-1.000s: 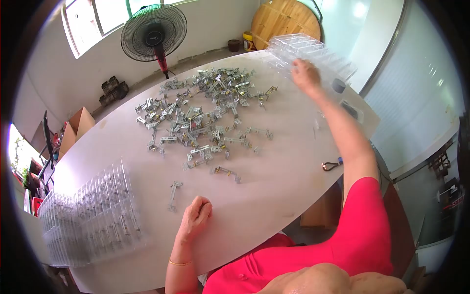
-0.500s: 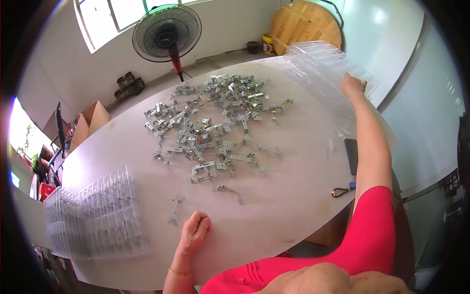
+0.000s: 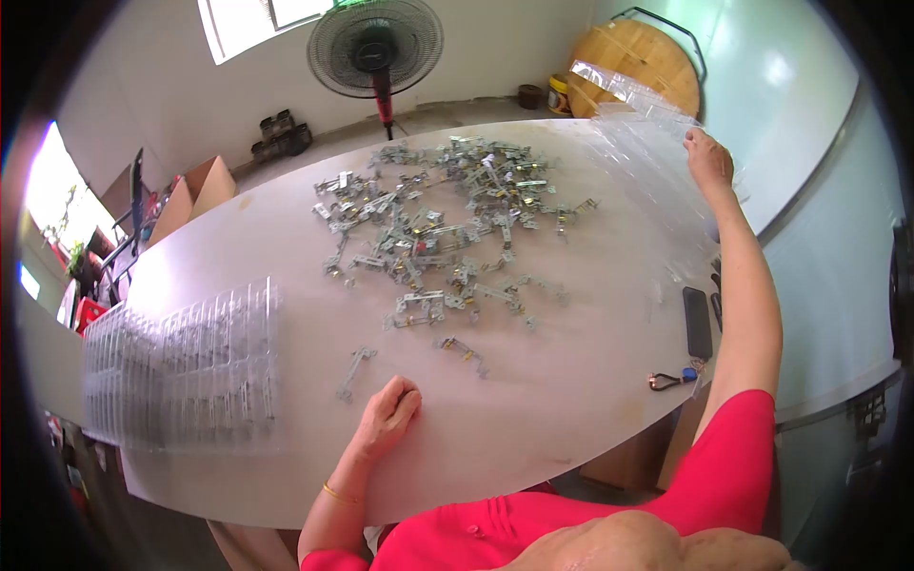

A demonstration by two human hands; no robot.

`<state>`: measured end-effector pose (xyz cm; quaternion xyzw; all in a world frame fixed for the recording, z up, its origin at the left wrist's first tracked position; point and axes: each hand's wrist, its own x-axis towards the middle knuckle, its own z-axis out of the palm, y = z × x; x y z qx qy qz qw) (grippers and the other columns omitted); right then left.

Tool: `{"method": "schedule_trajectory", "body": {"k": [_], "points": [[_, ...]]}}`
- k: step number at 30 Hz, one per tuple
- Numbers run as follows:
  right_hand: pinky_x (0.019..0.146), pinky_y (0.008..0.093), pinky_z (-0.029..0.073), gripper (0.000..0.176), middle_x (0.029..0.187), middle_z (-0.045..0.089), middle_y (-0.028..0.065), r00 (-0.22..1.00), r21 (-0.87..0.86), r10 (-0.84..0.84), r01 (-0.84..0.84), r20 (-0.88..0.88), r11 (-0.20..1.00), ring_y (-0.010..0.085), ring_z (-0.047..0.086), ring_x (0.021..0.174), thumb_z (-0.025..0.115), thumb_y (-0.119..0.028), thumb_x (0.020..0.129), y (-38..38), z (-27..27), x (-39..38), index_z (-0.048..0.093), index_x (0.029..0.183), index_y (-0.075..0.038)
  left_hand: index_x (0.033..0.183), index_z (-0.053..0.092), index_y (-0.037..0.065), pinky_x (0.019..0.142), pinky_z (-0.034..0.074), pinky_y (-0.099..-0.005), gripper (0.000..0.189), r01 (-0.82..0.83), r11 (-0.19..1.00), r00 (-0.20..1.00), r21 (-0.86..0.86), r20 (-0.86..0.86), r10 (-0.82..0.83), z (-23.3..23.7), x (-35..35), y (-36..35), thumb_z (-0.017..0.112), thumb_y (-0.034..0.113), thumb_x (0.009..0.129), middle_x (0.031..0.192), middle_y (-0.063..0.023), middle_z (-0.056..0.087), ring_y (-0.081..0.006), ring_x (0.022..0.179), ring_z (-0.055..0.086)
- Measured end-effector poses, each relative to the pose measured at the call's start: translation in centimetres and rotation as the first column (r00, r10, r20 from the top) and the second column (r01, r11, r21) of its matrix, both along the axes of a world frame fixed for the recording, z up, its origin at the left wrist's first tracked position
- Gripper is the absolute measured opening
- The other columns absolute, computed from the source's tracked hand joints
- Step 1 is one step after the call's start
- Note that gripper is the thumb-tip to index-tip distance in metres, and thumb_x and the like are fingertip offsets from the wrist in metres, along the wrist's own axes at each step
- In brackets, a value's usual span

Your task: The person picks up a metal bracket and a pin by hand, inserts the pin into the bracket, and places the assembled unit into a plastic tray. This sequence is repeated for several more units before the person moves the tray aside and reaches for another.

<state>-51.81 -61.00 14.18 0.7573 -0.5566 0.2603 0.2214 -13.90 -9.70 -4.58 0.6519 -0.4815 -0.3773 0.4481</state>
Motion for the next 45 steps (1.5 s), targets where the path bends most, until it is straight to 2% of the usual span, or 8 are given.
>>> {"method": "schedule_trajectory", "body": {"k": [9, 17, 25, 31, 34, 37, 40, 45], "points": [[0.077, 0.0418, 0.052, 0.023, 0.103, 0.072, 0.0111, 0.830, -0.153, 0.550, -0.557, -0.091, 0.816, 0.0342, 0.067, 0.090, 0.062, -0.023, 0.096, 14.3, 3.1, 14.3, 0.066, 0.116, -0.013, 0.096, 0.056, 0.004, 0.062, 0.048, -0.0325, 0.017, 0.038, 0.995, 0.999, -0.096, 0.027, -0.036, -3.8, 0.4, -0.9, 0.054, 0.020, 0.100, 0.071, -0.0048, 0.057, -0.0144, 0.067, 0.055], [0.075, 0.0394, 0.050, 0.028, 0.099, 0.071, 0.0079, 0.431, -0.116, 0.876, -0.902, -0.215, 0.416, 0.0279, 0.063, 0.085, 0.072, -0.009, 0.087, 34.4, 0.6, 27.3, 0.068, 0.115, -0.009, 0.097, 0.053, 0.004, 0.067, 0.047, -0.0427, 0.015, 0.095, 0.957, 0.995, -0.274, 0.061, -0.081, -4.1, 0.7, -0.9, 0.054, 0.019, 0.098, 0.074, -0.0161, 0.058, -0.0308, 0.069, 0.057], [0.072, 0.0334, 0.048, 0.023, 0.078, 0.068, 0.0032, 0.071, -0.122, 0.980, -0.991, -0.185, 0.048, 0.0181, 0.066, 0.072, 0.072, -0.012, 0.086, 47.8, -4.1, 39.1, 0.068, 0.108, -0.004, 0.101, 0.056, 0.001, 0.079, 0.047, -0.0525, 0.020, 0.146, 0.939, 0.986, -0.312, 0.128, -0.111, -5.1, 1.1, -1.7, 0.050, 0.020, 0.095, 0.089, -0.0260, 0.064, -0.0472, 0.088, 0.060], [0.070, 0.0328, 0.047, 0.021, 0.073, 0.065, 0.0028, 0.044, -0.072, 0.986, -0.997, -0.158, 0.033, 0.0181, 0.064, 0.070, 0.069, -0.012, 0.088, 53.0, -7.9, 44.1, 0.068, 0.107, -0.003, 0.127, 0.058, 0.002, 0.105, 0.042, -0.0442, 0.035, 0.163, 0.663, 0.934, -0.731, 0.330, 0.135, -10.1, 0.3, -6.4, 0.052, 0.020, 0.098, 0.129, -0.0242, 0.059, -0.0353, 0.123, 0.055], [0.071, 0.0331, 0.047, 0.022, 0.074, 0.065, 0.0036, -0.012, -0.064, 0.991, -0.998, -0.133, -0.020, 0.0187, 0.064, 0.070, 0.068, -0.012, 0.089, 54.6, -9.8, 45.6, 0.067, 0.108, -0.002, 0.112, 0.058, 0.005, 0.090, 0.042, -0.0400, 0.022, 0.065, 0.761, 0.991, -0.646, -0.048, -0.125, -11.7, 0.2, -6.2, 0.052, 0.022, 0.099, 0.109, -0.0115, 0.056, -0.0248, 0.104, 0.051], [0.071, 0.0333, 0.047, 0.022, 0.075, 0.065, 0.0044, -0.036, -0.041, 0.992, -0.998, -0.120, -0.041, 0.0192, 0.064, 0.071, 0.067, -0.012, 0.089, 56.0, -11.2, 46.5, 0.067, 0.108, -0.001, 0.097, 0.058, 0.007, 0.076, 0.042, -0.0358, 0.018, 0.035, 0.850, 0.840, -0.525, -0.446, -0.310, -12.4, 0.7, -5.7, 0.052, 0.023, 0.100, 0.090, 0.0013, 0.053, -0.0142, 0.085, 0.047], [0.071, 0.0333, 0.047, 0.023, 0.076, 0.065, 0.0048, -0.044, -0.009, 0.992, -0.999, -0.115, -0.046, 0.0196, 0.065, 0.072, 0.067, -0.011, 0.089, 57.0, -12.4, 47.1, 0.067, 0.109, -0.001, 0.081, 0.045, 0.011, 0.063, 0.034, -0.0339, 0.023, 0.225, 0.868, 0.864, -0.442, -0.322, -0.388, -10.3, 1.9, -4.5, 0.051, 0.025, 0.098, 0.079, 0.0054, 0.031, -0.0133, 0.073, 0.031], [0.070, 0.0358, 0.047, 0.024, 0.073, 0.062, 0.0061, -0.080, 0.041, 0.995, -0.996, -0.061, -0.077, 0.0226, 0.062, 0.069, 0.070, -0.011, 0.088, 58.1, -13.6, 47.4, 0.067, 0.110, -0.002, 0.074, 0.031, 0.013, 0.057, 0.026, -0.0339, 0.031, 0.108, 0.818, 0.923, -0.565, -0.248, -0.294, -9.5, 1.0, -4.5, 0.051, 0.024, 0.095, 0.076, 0.0074, 0.022, -0.0119, 0.068, 0.025]]}}
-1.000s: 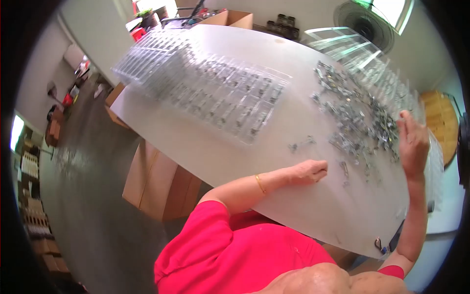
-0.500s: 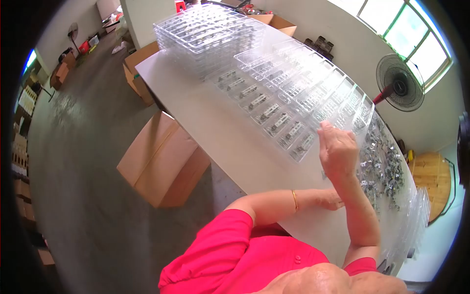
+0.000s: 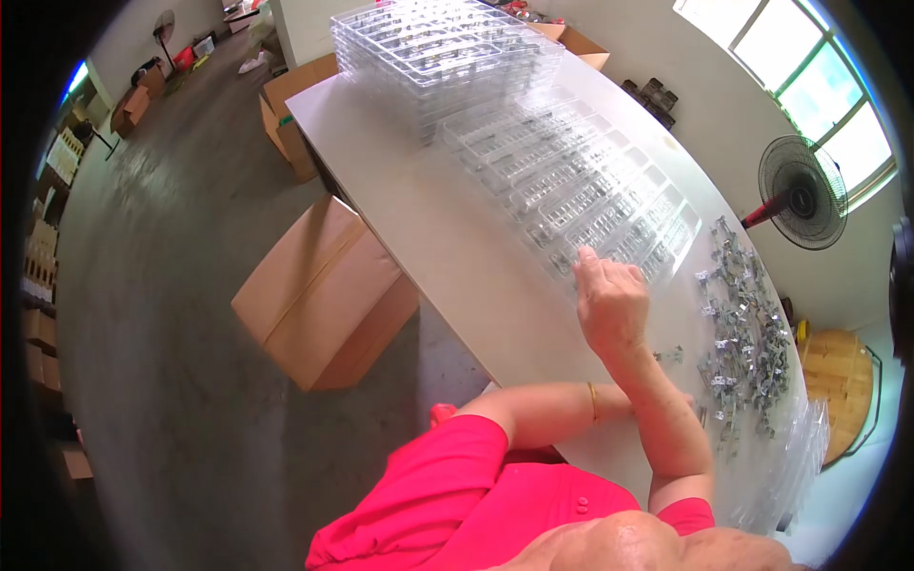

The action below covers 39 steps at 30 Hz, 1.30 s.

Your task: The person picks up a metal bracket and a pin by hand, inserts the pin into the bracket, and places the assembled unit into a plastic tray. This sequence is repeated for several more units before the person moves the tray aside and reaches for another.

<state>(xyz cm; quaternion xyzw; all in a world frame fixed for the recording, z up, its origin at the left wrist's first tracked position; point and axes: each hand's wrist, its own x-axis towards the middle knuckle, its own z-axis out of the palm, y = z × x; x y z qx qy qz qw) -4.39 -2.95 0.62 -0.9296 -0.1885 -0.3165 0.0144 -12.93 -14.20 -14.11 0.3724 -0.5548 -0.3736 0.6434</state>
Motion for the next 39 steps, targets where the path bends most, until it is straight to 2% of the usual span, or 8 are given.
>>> {"method": "schedule_trajectory", "body": {"k": [4, 8, 11, 14, 16, 20, 22, 39], "points": [[0.068, 0.0359, 0.047, 0.025, 0.072, 0.061, 0.0062, 0.999, 0.015, 0.020, -0.019, -0.026, 1.000, 0.0232, 0.062, 0.068, 0.070, -0.011, 0.087, 0.0, -0.5, -0.1, 0.067, 0.111, -0.002, 0.073, 0.030, 0.012, 0.057, 0.025, -0.0338, 0.031, 0.025, 0.999, 0.970, -0.028, -0.240, -0.031, -2.4, -1.1, -2.3, 0.050, 0.020, 0.094, 0.074, 0.0073, 0.022, -0.0120, 0.067, 0.025], [0.067, 0.0368, 0.047, 0.026, 0.071, 0.061, 0.0064, 0.998, -0.006, 0.008, -0.008, -0.062, 1.000, 0.0241, 0.062, 0.068, 0.069, -0.011, 0.087, -0.1, -1.0, -0.3, 0.067, 0.111, -0.002, 0.072, 0.032, 0.011, 0.057, 0.026, -0.0331, 0.029, -0.016, 0.999, 0.979, -0.032, -0.203, 0.009, -2.5, -1.3, -2.5, 0.049, 0.017, 0.094, 0.073, 0.0068, 0.025, -0.0117, 0.066, 0.026], [0.066, 0.0375, 0.047, 0.026, 0.072, 0.060, 0.0066, 0.997, 0.014, 0.004, -0.003, -0.072, 1.000, 0.0249, 0.062, 0.068, 0.068, -0.011, 0.087, 0.5, -0.8, -0.6, 0.066, 0.112, -0.003, 0.070, 0.034, 0.010, 0.057, 0.028, -0.0330, 0.030, 0.061, 0.985, 0.968, 0.162, -0.251, -0.018, -0.2, -0.8, -0.7, 0.047, 0.018, 0.096, 0.071, 0.0062, 0.028, -0.0115, 0.065, 0.027], [0.070, 0.0361, 0.047, 0.026, 0.077, 0.064, 0.0072, 0.992, -0.009, -0.026, 0.025, -0.123, 1.000, 0.0228, 0.064, 0.073, 0.065, -0.011, 0.088, 0.7, -0.5, -0.8, 0.067, 0.111, 0.001, 0.068, 0.036, 0.010, 0.057, 0.029, -0.0330, 0.033, -0.050, 0.998, 0.996, 0.028, 0.077, 0.048, 1.9, 0.0, 1.0, 0.045, 0.021, 0.098, 0.069, 0.0057, 0.029, -0.0116, 0.063, 0.028], [0.070, 0.0363, 0.047, 0.026, 0.077, 0.064, 0.0071, 0.991, -0.004, -0.027, 0.026, -0.128, 1.000, 0.0229, 0.064, 0.073, 0.065, -0.010, 0.088, 0.7, -0.5, -0.8, 0.067, 0.111, 0.001, 0.069, 0.036, 0.010, 0.056, 0.030, -0.0337, 0.031, 0.146, 0.976, 0.958, 0.159, -0.271, -0.099, 1.9, 0.0, 0.6, 0.046, 0.021, 0.097, 0.068, 0.0056, 0.032, -0.0123, 0.062, 0.029], [0.069, 0.0364, 0.047, 0.027, 0.076, 0.063, 0.0067, 0.992, 0.015, -0.017, 0.019, -0.121, 1.000, 0.0230, 0.063, 0.072, 0.065, -0.011, 0.087, 0.7, -0.6, -0.5, 0.067, 0.112, 0.001, 0.074, 0.037, 0.008, 0.055, 0.032, -0.0351, 0.027, 0.159, 0.969, 0.955, 0.188, -0.279, -0.102, 2.4, 0.4, 1.2, 0.052, 0.017, 0.093, 0.068, 0.0041, 0.035, -0.0127, 0.062, 0.032], [0.068, 0.0371, 0.047, 0.027, 0.075, 0.062, 0.0065, 0.994, 0.016, -0.011, 0.013, -0.113, 1.000, 0.0238, 0.062, 0.070, 0.066, -0.011, 0.087, 0.5, -1.0, -0.5, 0.067, 0.112, -0.002, 0.078, 0.038, 0.005, 0.054, 0.035, -0.0360, 0.024, -0.043, 0.999, 0.976, 0.032, 0.214, 0.035, 4.1, 1.0, 2.9, 0.058, 0.015, 0.090, 0.068, 0.0014, 0.040, -0.0134, 0.063, 0.036], [0.069, 0.0373, 0.046, 0.028, 0.075, 0.061, 0.0067, 0.992, 0.015, -0.014, 0.016, -0.123, 1.000, 0.0239, 0.062, 0.072, 0.067, -0.012, 0.087, 0.7, -1.0, -0.6, 0.066, 0.113, -0.001, 0.082, 0.043, 0.003, 0.057, 0.039, -0.0356, 0.024, -0.036, 0.998, 0.984, 0.042, 0.176, 0.028, 2.3, 0.6, 1.5, 0.060, 0.017, 0.089, 0.071, -0.0032, 0.048, -0.0159, 0.064, 0.043]]}}
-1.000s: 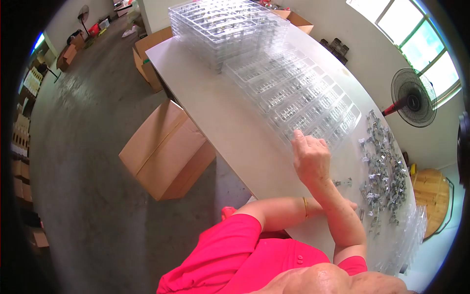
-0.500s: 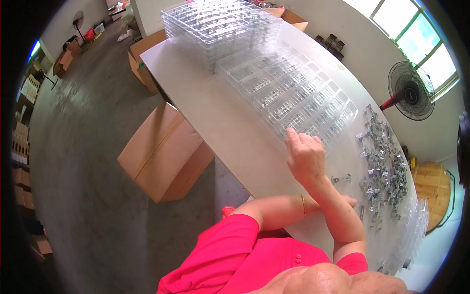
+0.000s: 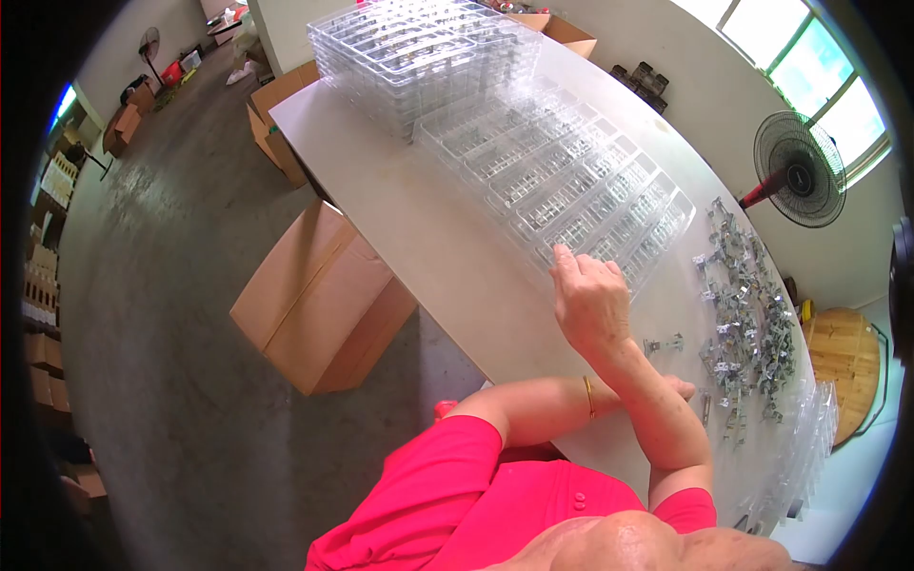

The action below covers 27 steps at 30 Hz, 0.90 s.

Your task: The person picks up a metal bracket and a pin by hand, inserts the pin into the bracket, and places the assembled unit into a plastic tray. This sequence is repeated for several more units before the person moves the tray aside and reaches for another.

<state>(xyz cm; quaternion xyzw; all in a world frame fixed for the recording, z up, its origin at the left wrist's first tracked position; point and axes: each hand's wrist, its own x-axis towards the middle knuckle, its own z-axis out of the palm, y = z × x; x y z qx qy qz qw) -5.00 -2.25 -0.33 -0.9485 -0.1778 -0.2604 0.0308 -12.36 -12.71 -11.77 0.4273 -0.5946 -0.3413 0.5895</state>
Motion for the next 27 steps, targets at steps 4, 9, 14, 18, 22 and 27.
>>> {"method": "schedule_trajectory", "body": {"k": [4, 9, 14, 18, 22, 27], "points": [[0.070, 0.0372, 0.045, 0.032, 0.076, 0.062, 0.0068, 1.000, -0.012, -0.019, 0.019, -0.022, 1.000, 0.0233, 0.062, 0.072, 0.067, -0.012, 0.086, 0.1, 0.1, 0.0, 0.065, 0.116, -0.001, 0.081, 0.043, 0.003, 0.057, 0.039, -0.0363, 0.025, -0.039, 0.999, 0.999, -0.004, 0.034, 0.039, 1.4, 0.3, 1.1, 0.062, 0.018, 0.088, 0.070, -0.0040, 0.048, -0.0170, 0.064, 0.042], [0.084, 0.0402, 0.044, 0.044, 0.077, 0.063, 0.0060, 0.997, -0.016, -0.034, 0.033, -0.065, 0.999, 0.0235, 0.062, 0.076, 0.070, -0.014, 0.085, 0.0, 1.5, -1.3, 0.061, 0.126, -0.002, 0.079, 0.042, 0.002, 0.056, 0.037, -0.0374, 0.027, -0.038, 0.998, 0.999, 0.047, 0.038, 0.036, 2.2, 0.4, 1.6, 0.062, 0.018, 0.087, 0.067, -0.0040, 0.045, -0.0166, 0.064, 0.038], [0.105, 0.0470, 0.037, 0.043, 0.092, 0.065, 0.0079, 0.998, 0.027, 0.006, -0.008, 0.058, 1.000, 0.0252, 0.062, 0.093, 0.073, -0.020, 0.084, -1.2, 2.7, -2.6, 0.062, 0.122, -0.003, 0.079, 0.041, 0.002, 0.055, 0.034, -0.0378, 0.024, -0.050, 0.996, 0.998, 0.067, 0.029, 0.048, 2.9, 0.4, 2.5, 0.060, 0.015, 0.087, 0.066, -0.0031, 0.041, -0.0156, 0.064, 0.034], [0.109, 0.0485, 0.034, 0.041, 0.104, 0.064, 0.0100, 0.998, 0.016, -0.038, 0.037, 0.046, 0.999, 0.0273, 0.060, 0.105, 0.074, -0.021, 0.083, -2.7, 1.8, -3.6, 0.063, 0.117, -0.003, 0.079, 0.041, 0.002, 0.054, 0.032, -0.0390, 0.019, -0.021, 0.997, 0.998, 0.070, -0.056, 0.025, 1.4, 0.1, 1.2, 0.056, 0.009, 0.088, 0.066, -0.0044, 0.040, -0.0176, 0.063, 0.033], [0.112, 0.0514, 0.031, 0.038, 0.114, 0.062, 0.0100, 0.999, 0.064, -0.036, 0.036, 0.000, 0.997, 0.0282, 0.058, 0.114, 0.075, -0.017, 0.081, -2.9, 1.2, -4.1, 0.062, 0.115, -0.005, 0.084, 0.046, 0.000, 0.056, 0.037, -0.0444, 0.014, -0.196, 0.977, 0.974, 0.079, 0.128, 0.185, 1.3, -0.5, 1.2, 0.053, 0.009, 0.091, 0.066, -0.0190, 0.049, -0.0305, 0.059, 0.042], [0.110, 0.0517, 0.035, 0.034, 0.116, 0.062, 0.0094, 0.992, 0.097, 0.113, -0.119, 0.062, 0.988, 0.0268, 0.059, 0.114, 0.074, -0.016, 0.080, -2.3, 0.7, -5.7, 0.064, 0.111, -0.007, 0.095, 0.054, -0.001, 0.061, 0.045, -0.0460, 0.014, -0.186, 0.963, 0.967, 0.195, 0.212, 0.144, 3.9, 0.0, 2.8, 0.054, 0.013, 0.094, 0.076, -0.0265, 0.059, -0.0393, 0.063, 0.054]]}}
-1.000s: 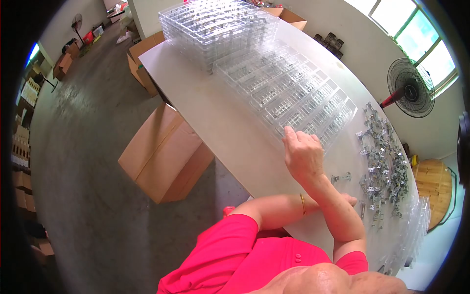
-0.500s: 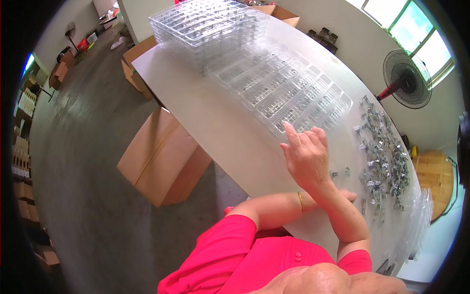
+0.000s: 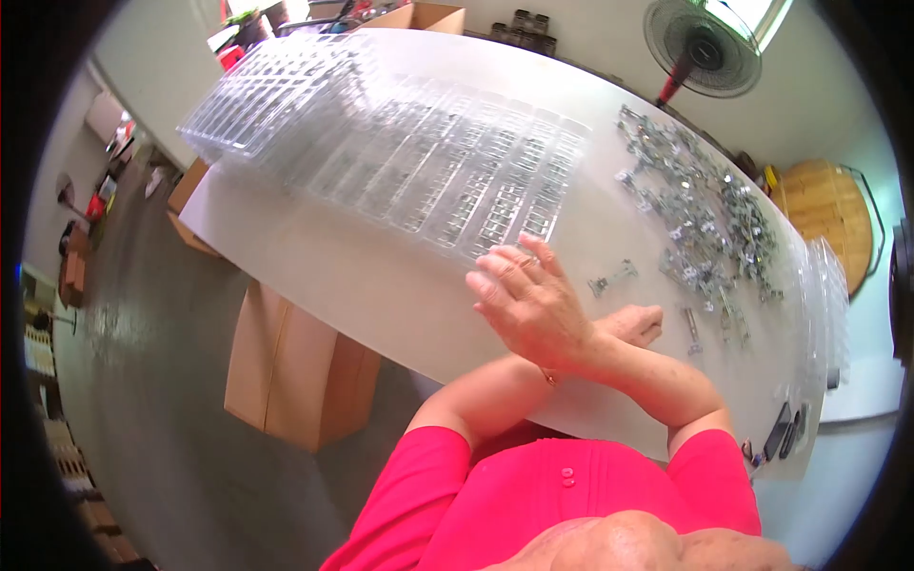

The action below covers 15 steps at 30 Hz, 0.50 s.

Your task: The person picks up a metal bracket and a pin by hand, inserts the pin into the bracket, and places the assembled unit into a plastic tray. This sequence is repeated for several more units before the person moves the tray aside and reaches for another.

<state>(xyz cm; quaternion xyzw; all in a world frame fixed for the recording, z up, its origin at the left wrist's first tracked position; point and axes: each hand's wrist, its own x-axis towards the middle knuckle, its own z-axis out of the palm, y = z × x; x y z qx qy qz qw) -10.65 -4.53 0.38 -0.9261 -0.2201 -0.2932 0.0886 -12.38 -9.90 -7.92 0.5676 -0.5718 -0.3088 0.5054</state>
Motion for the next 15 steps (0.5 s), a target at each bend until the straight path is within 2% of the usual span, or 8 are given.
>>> {"method": "schedule_trajectory", "body": {"k": [6, 8, 9, 10, 11, 13, 14, 15], "points": [[0.107, 0.0518, 0.039, 0.025, 0.110, 0.064, 0.0104, 0.999, 0.091, 0.033, -0.031, -0.020, 0.995, 0.0278, 0.062, 0.109, 0.071, -0.011, 0.081, -2.4, -0.2, -3.7, 0.066, 0.105, -0.006, 0.097, 0.057, 0.000, 0.061, 0.046, -0.0443, 0.015, -0.078, 0.997, 0.997, -0.005, -0.005, 0.078, -1.2, -0.6, -0.4, 0.057, 0.015, 0.094, 0.076, -0.0237, 0.060, -0.0345, 0.062, 0.056], [0.103, 0.0510, 0.042, 0.029, 0.110, 0.063, 0.0087, 1.000, 0.102, 0.002, 0.000, -0.013, 0.995, 0.0266, 0.062, 0.107, 0.073, -0.011, 0.079, -4.0, -0.2, -5.1, 0.065, 0.106, -0.008, 0.095, 0.058, 0.001, 0.061, 0.047, -0.0427, 0.015, -0.169, 0.981, 0.981, -0.097, 0.082, 0.177, -3.1, -0.8, -0.9, 0.059, 0.016, 0.094, 0.073, -0.0213, 0.059, -0.0312, 0.061, 0.057], [0.101, 0.0501, 0.043, 0.024, 0.107, 0.065, 0.0099, 1.000, 0.158, -0.024, 0.023, 0.006, 0.987, 0.0279, 0.062, 0.106, 0.070, -0.008, 0.081, -5.0, 0.0, -5.8, 0.066, 0.104, -0.006, 0.099, 0.060, 0.003, 0.064, 0.048, -0.0408, 0.015, -0.175, 0.979, 0.964, -0.104, 0.183, 0.192, -3.0, -0.6, -0.5, 0.060, 0.017, 0.094, 0.074, -0.0136, 0.061, -0.0282, 0.065, 0.058], [0.099, 0.0491, 0.044, 0.020, 0.104, 0.066, 0.0111, 0.998, 0.212, -0.049, 0.041, 0.029, 0.976, 0.0292, 0.062, 0.104, 0.068, -0.006, 0.082, -6.0, 0.0, -6.5, 0.067, 0.102, -0.004, 0.099, 0.060, 0.003, 0.064, 0.048, -0.0408, 0.015, -0.158, 0.983, 0.969, -0.098, 0.179, 0.173, -3.4, -0.8, -1.1, 0.060, 0.017, 0.094, 0.074, -0.0136, 0.061, -0.0282, 0.065, 0.058], [0.099, 0.0491, 0.044, 0.020, 0.104, 0.066, 0.0111, 0.997, 0.222, -0.078, 0.070, 0.026, 0.973, 0.0292, 0.062, 0.104, 0.068, -0.006, 0.082, -7.3, -0.3, -7.9, 0.067, 0.102, -0.004, 0.101, 0.060, 0.003, 0.066, 0.049, -0.0385, 0.015, -0.103, 0.971, 0.992, -0.215, -0.092, 0.085, -4.4, -1.1, -2.0, 0.059, 0.017, 0.096, 0.079, -0.0088, 0.061, -0.0245, 0.068, 0.059], [0.091, 0.0420, 0.048, 0.019, 0.102, 0.065, 0.0116, 0.916, 0.399, -0.402, 0.367, 0.004, 0.840, 0.0301, 0.062, 0.099, 0.067, -0.002, 0.084, -9.5, -1.0, -9.6, 0.066, 0.103, -0.004, 0.105, 0.061, 0.004, 0.071, 0.051, -0.0337, 0.015, -0.130, 0.886, 0.817, -0.445, -0.554, -0.158, -4.8, -0.9, -2.9, 0.058, 0.017, 0.099, 0.088, 0.0008, 0.063, -0.0172, 0.075, 0.059], [0.091, 0.0420, 0.048, 0.019, 0.102, 0.065, 0.0116, 0.912, 0.404, -0.411, 0.374, 0.005, 0.835, 0.0301, 0.062, 0.099, 0.067, -0.002, 0.084, -10.6, -1.5, -10.2, 0.066, 0.103, -0.004, 0.105, 0.061, 0.004, 0.071, 0.051, -0.0337, 0.015, -0.120, 0.890, 0.817, -0.441, -0.552, -0.163, -4.6, -0.8, -2.6, 0.058, 0.017, 0.099, 0.088, 0.0008, 0.063, -0.0172, 0.075, 0.059], [0.088, 0.0376, 0.049, 0.019, 0.102, 0.065, 0.0111, 0.881, 0.500, -0.473, 0.405, 0.009, 0.765, 0.0282, 0.062, 0.096, 0.066, -0.002, 0.087, -11.7, -2.2, -10.8, 0.065, 0.105, -0.004, 0.103, 0.060, 0.004, 0.070, 0.051, -0.0314, 0.013, -0.153, 0.954, 0.892, -0.257, -0.451, 0.021, -2.1, -0.2, -1.2, 0.057, 0.015, 0.099, 0.086, 0.0004, 0.062, -0.0145, 0.075, 0.058]]}}
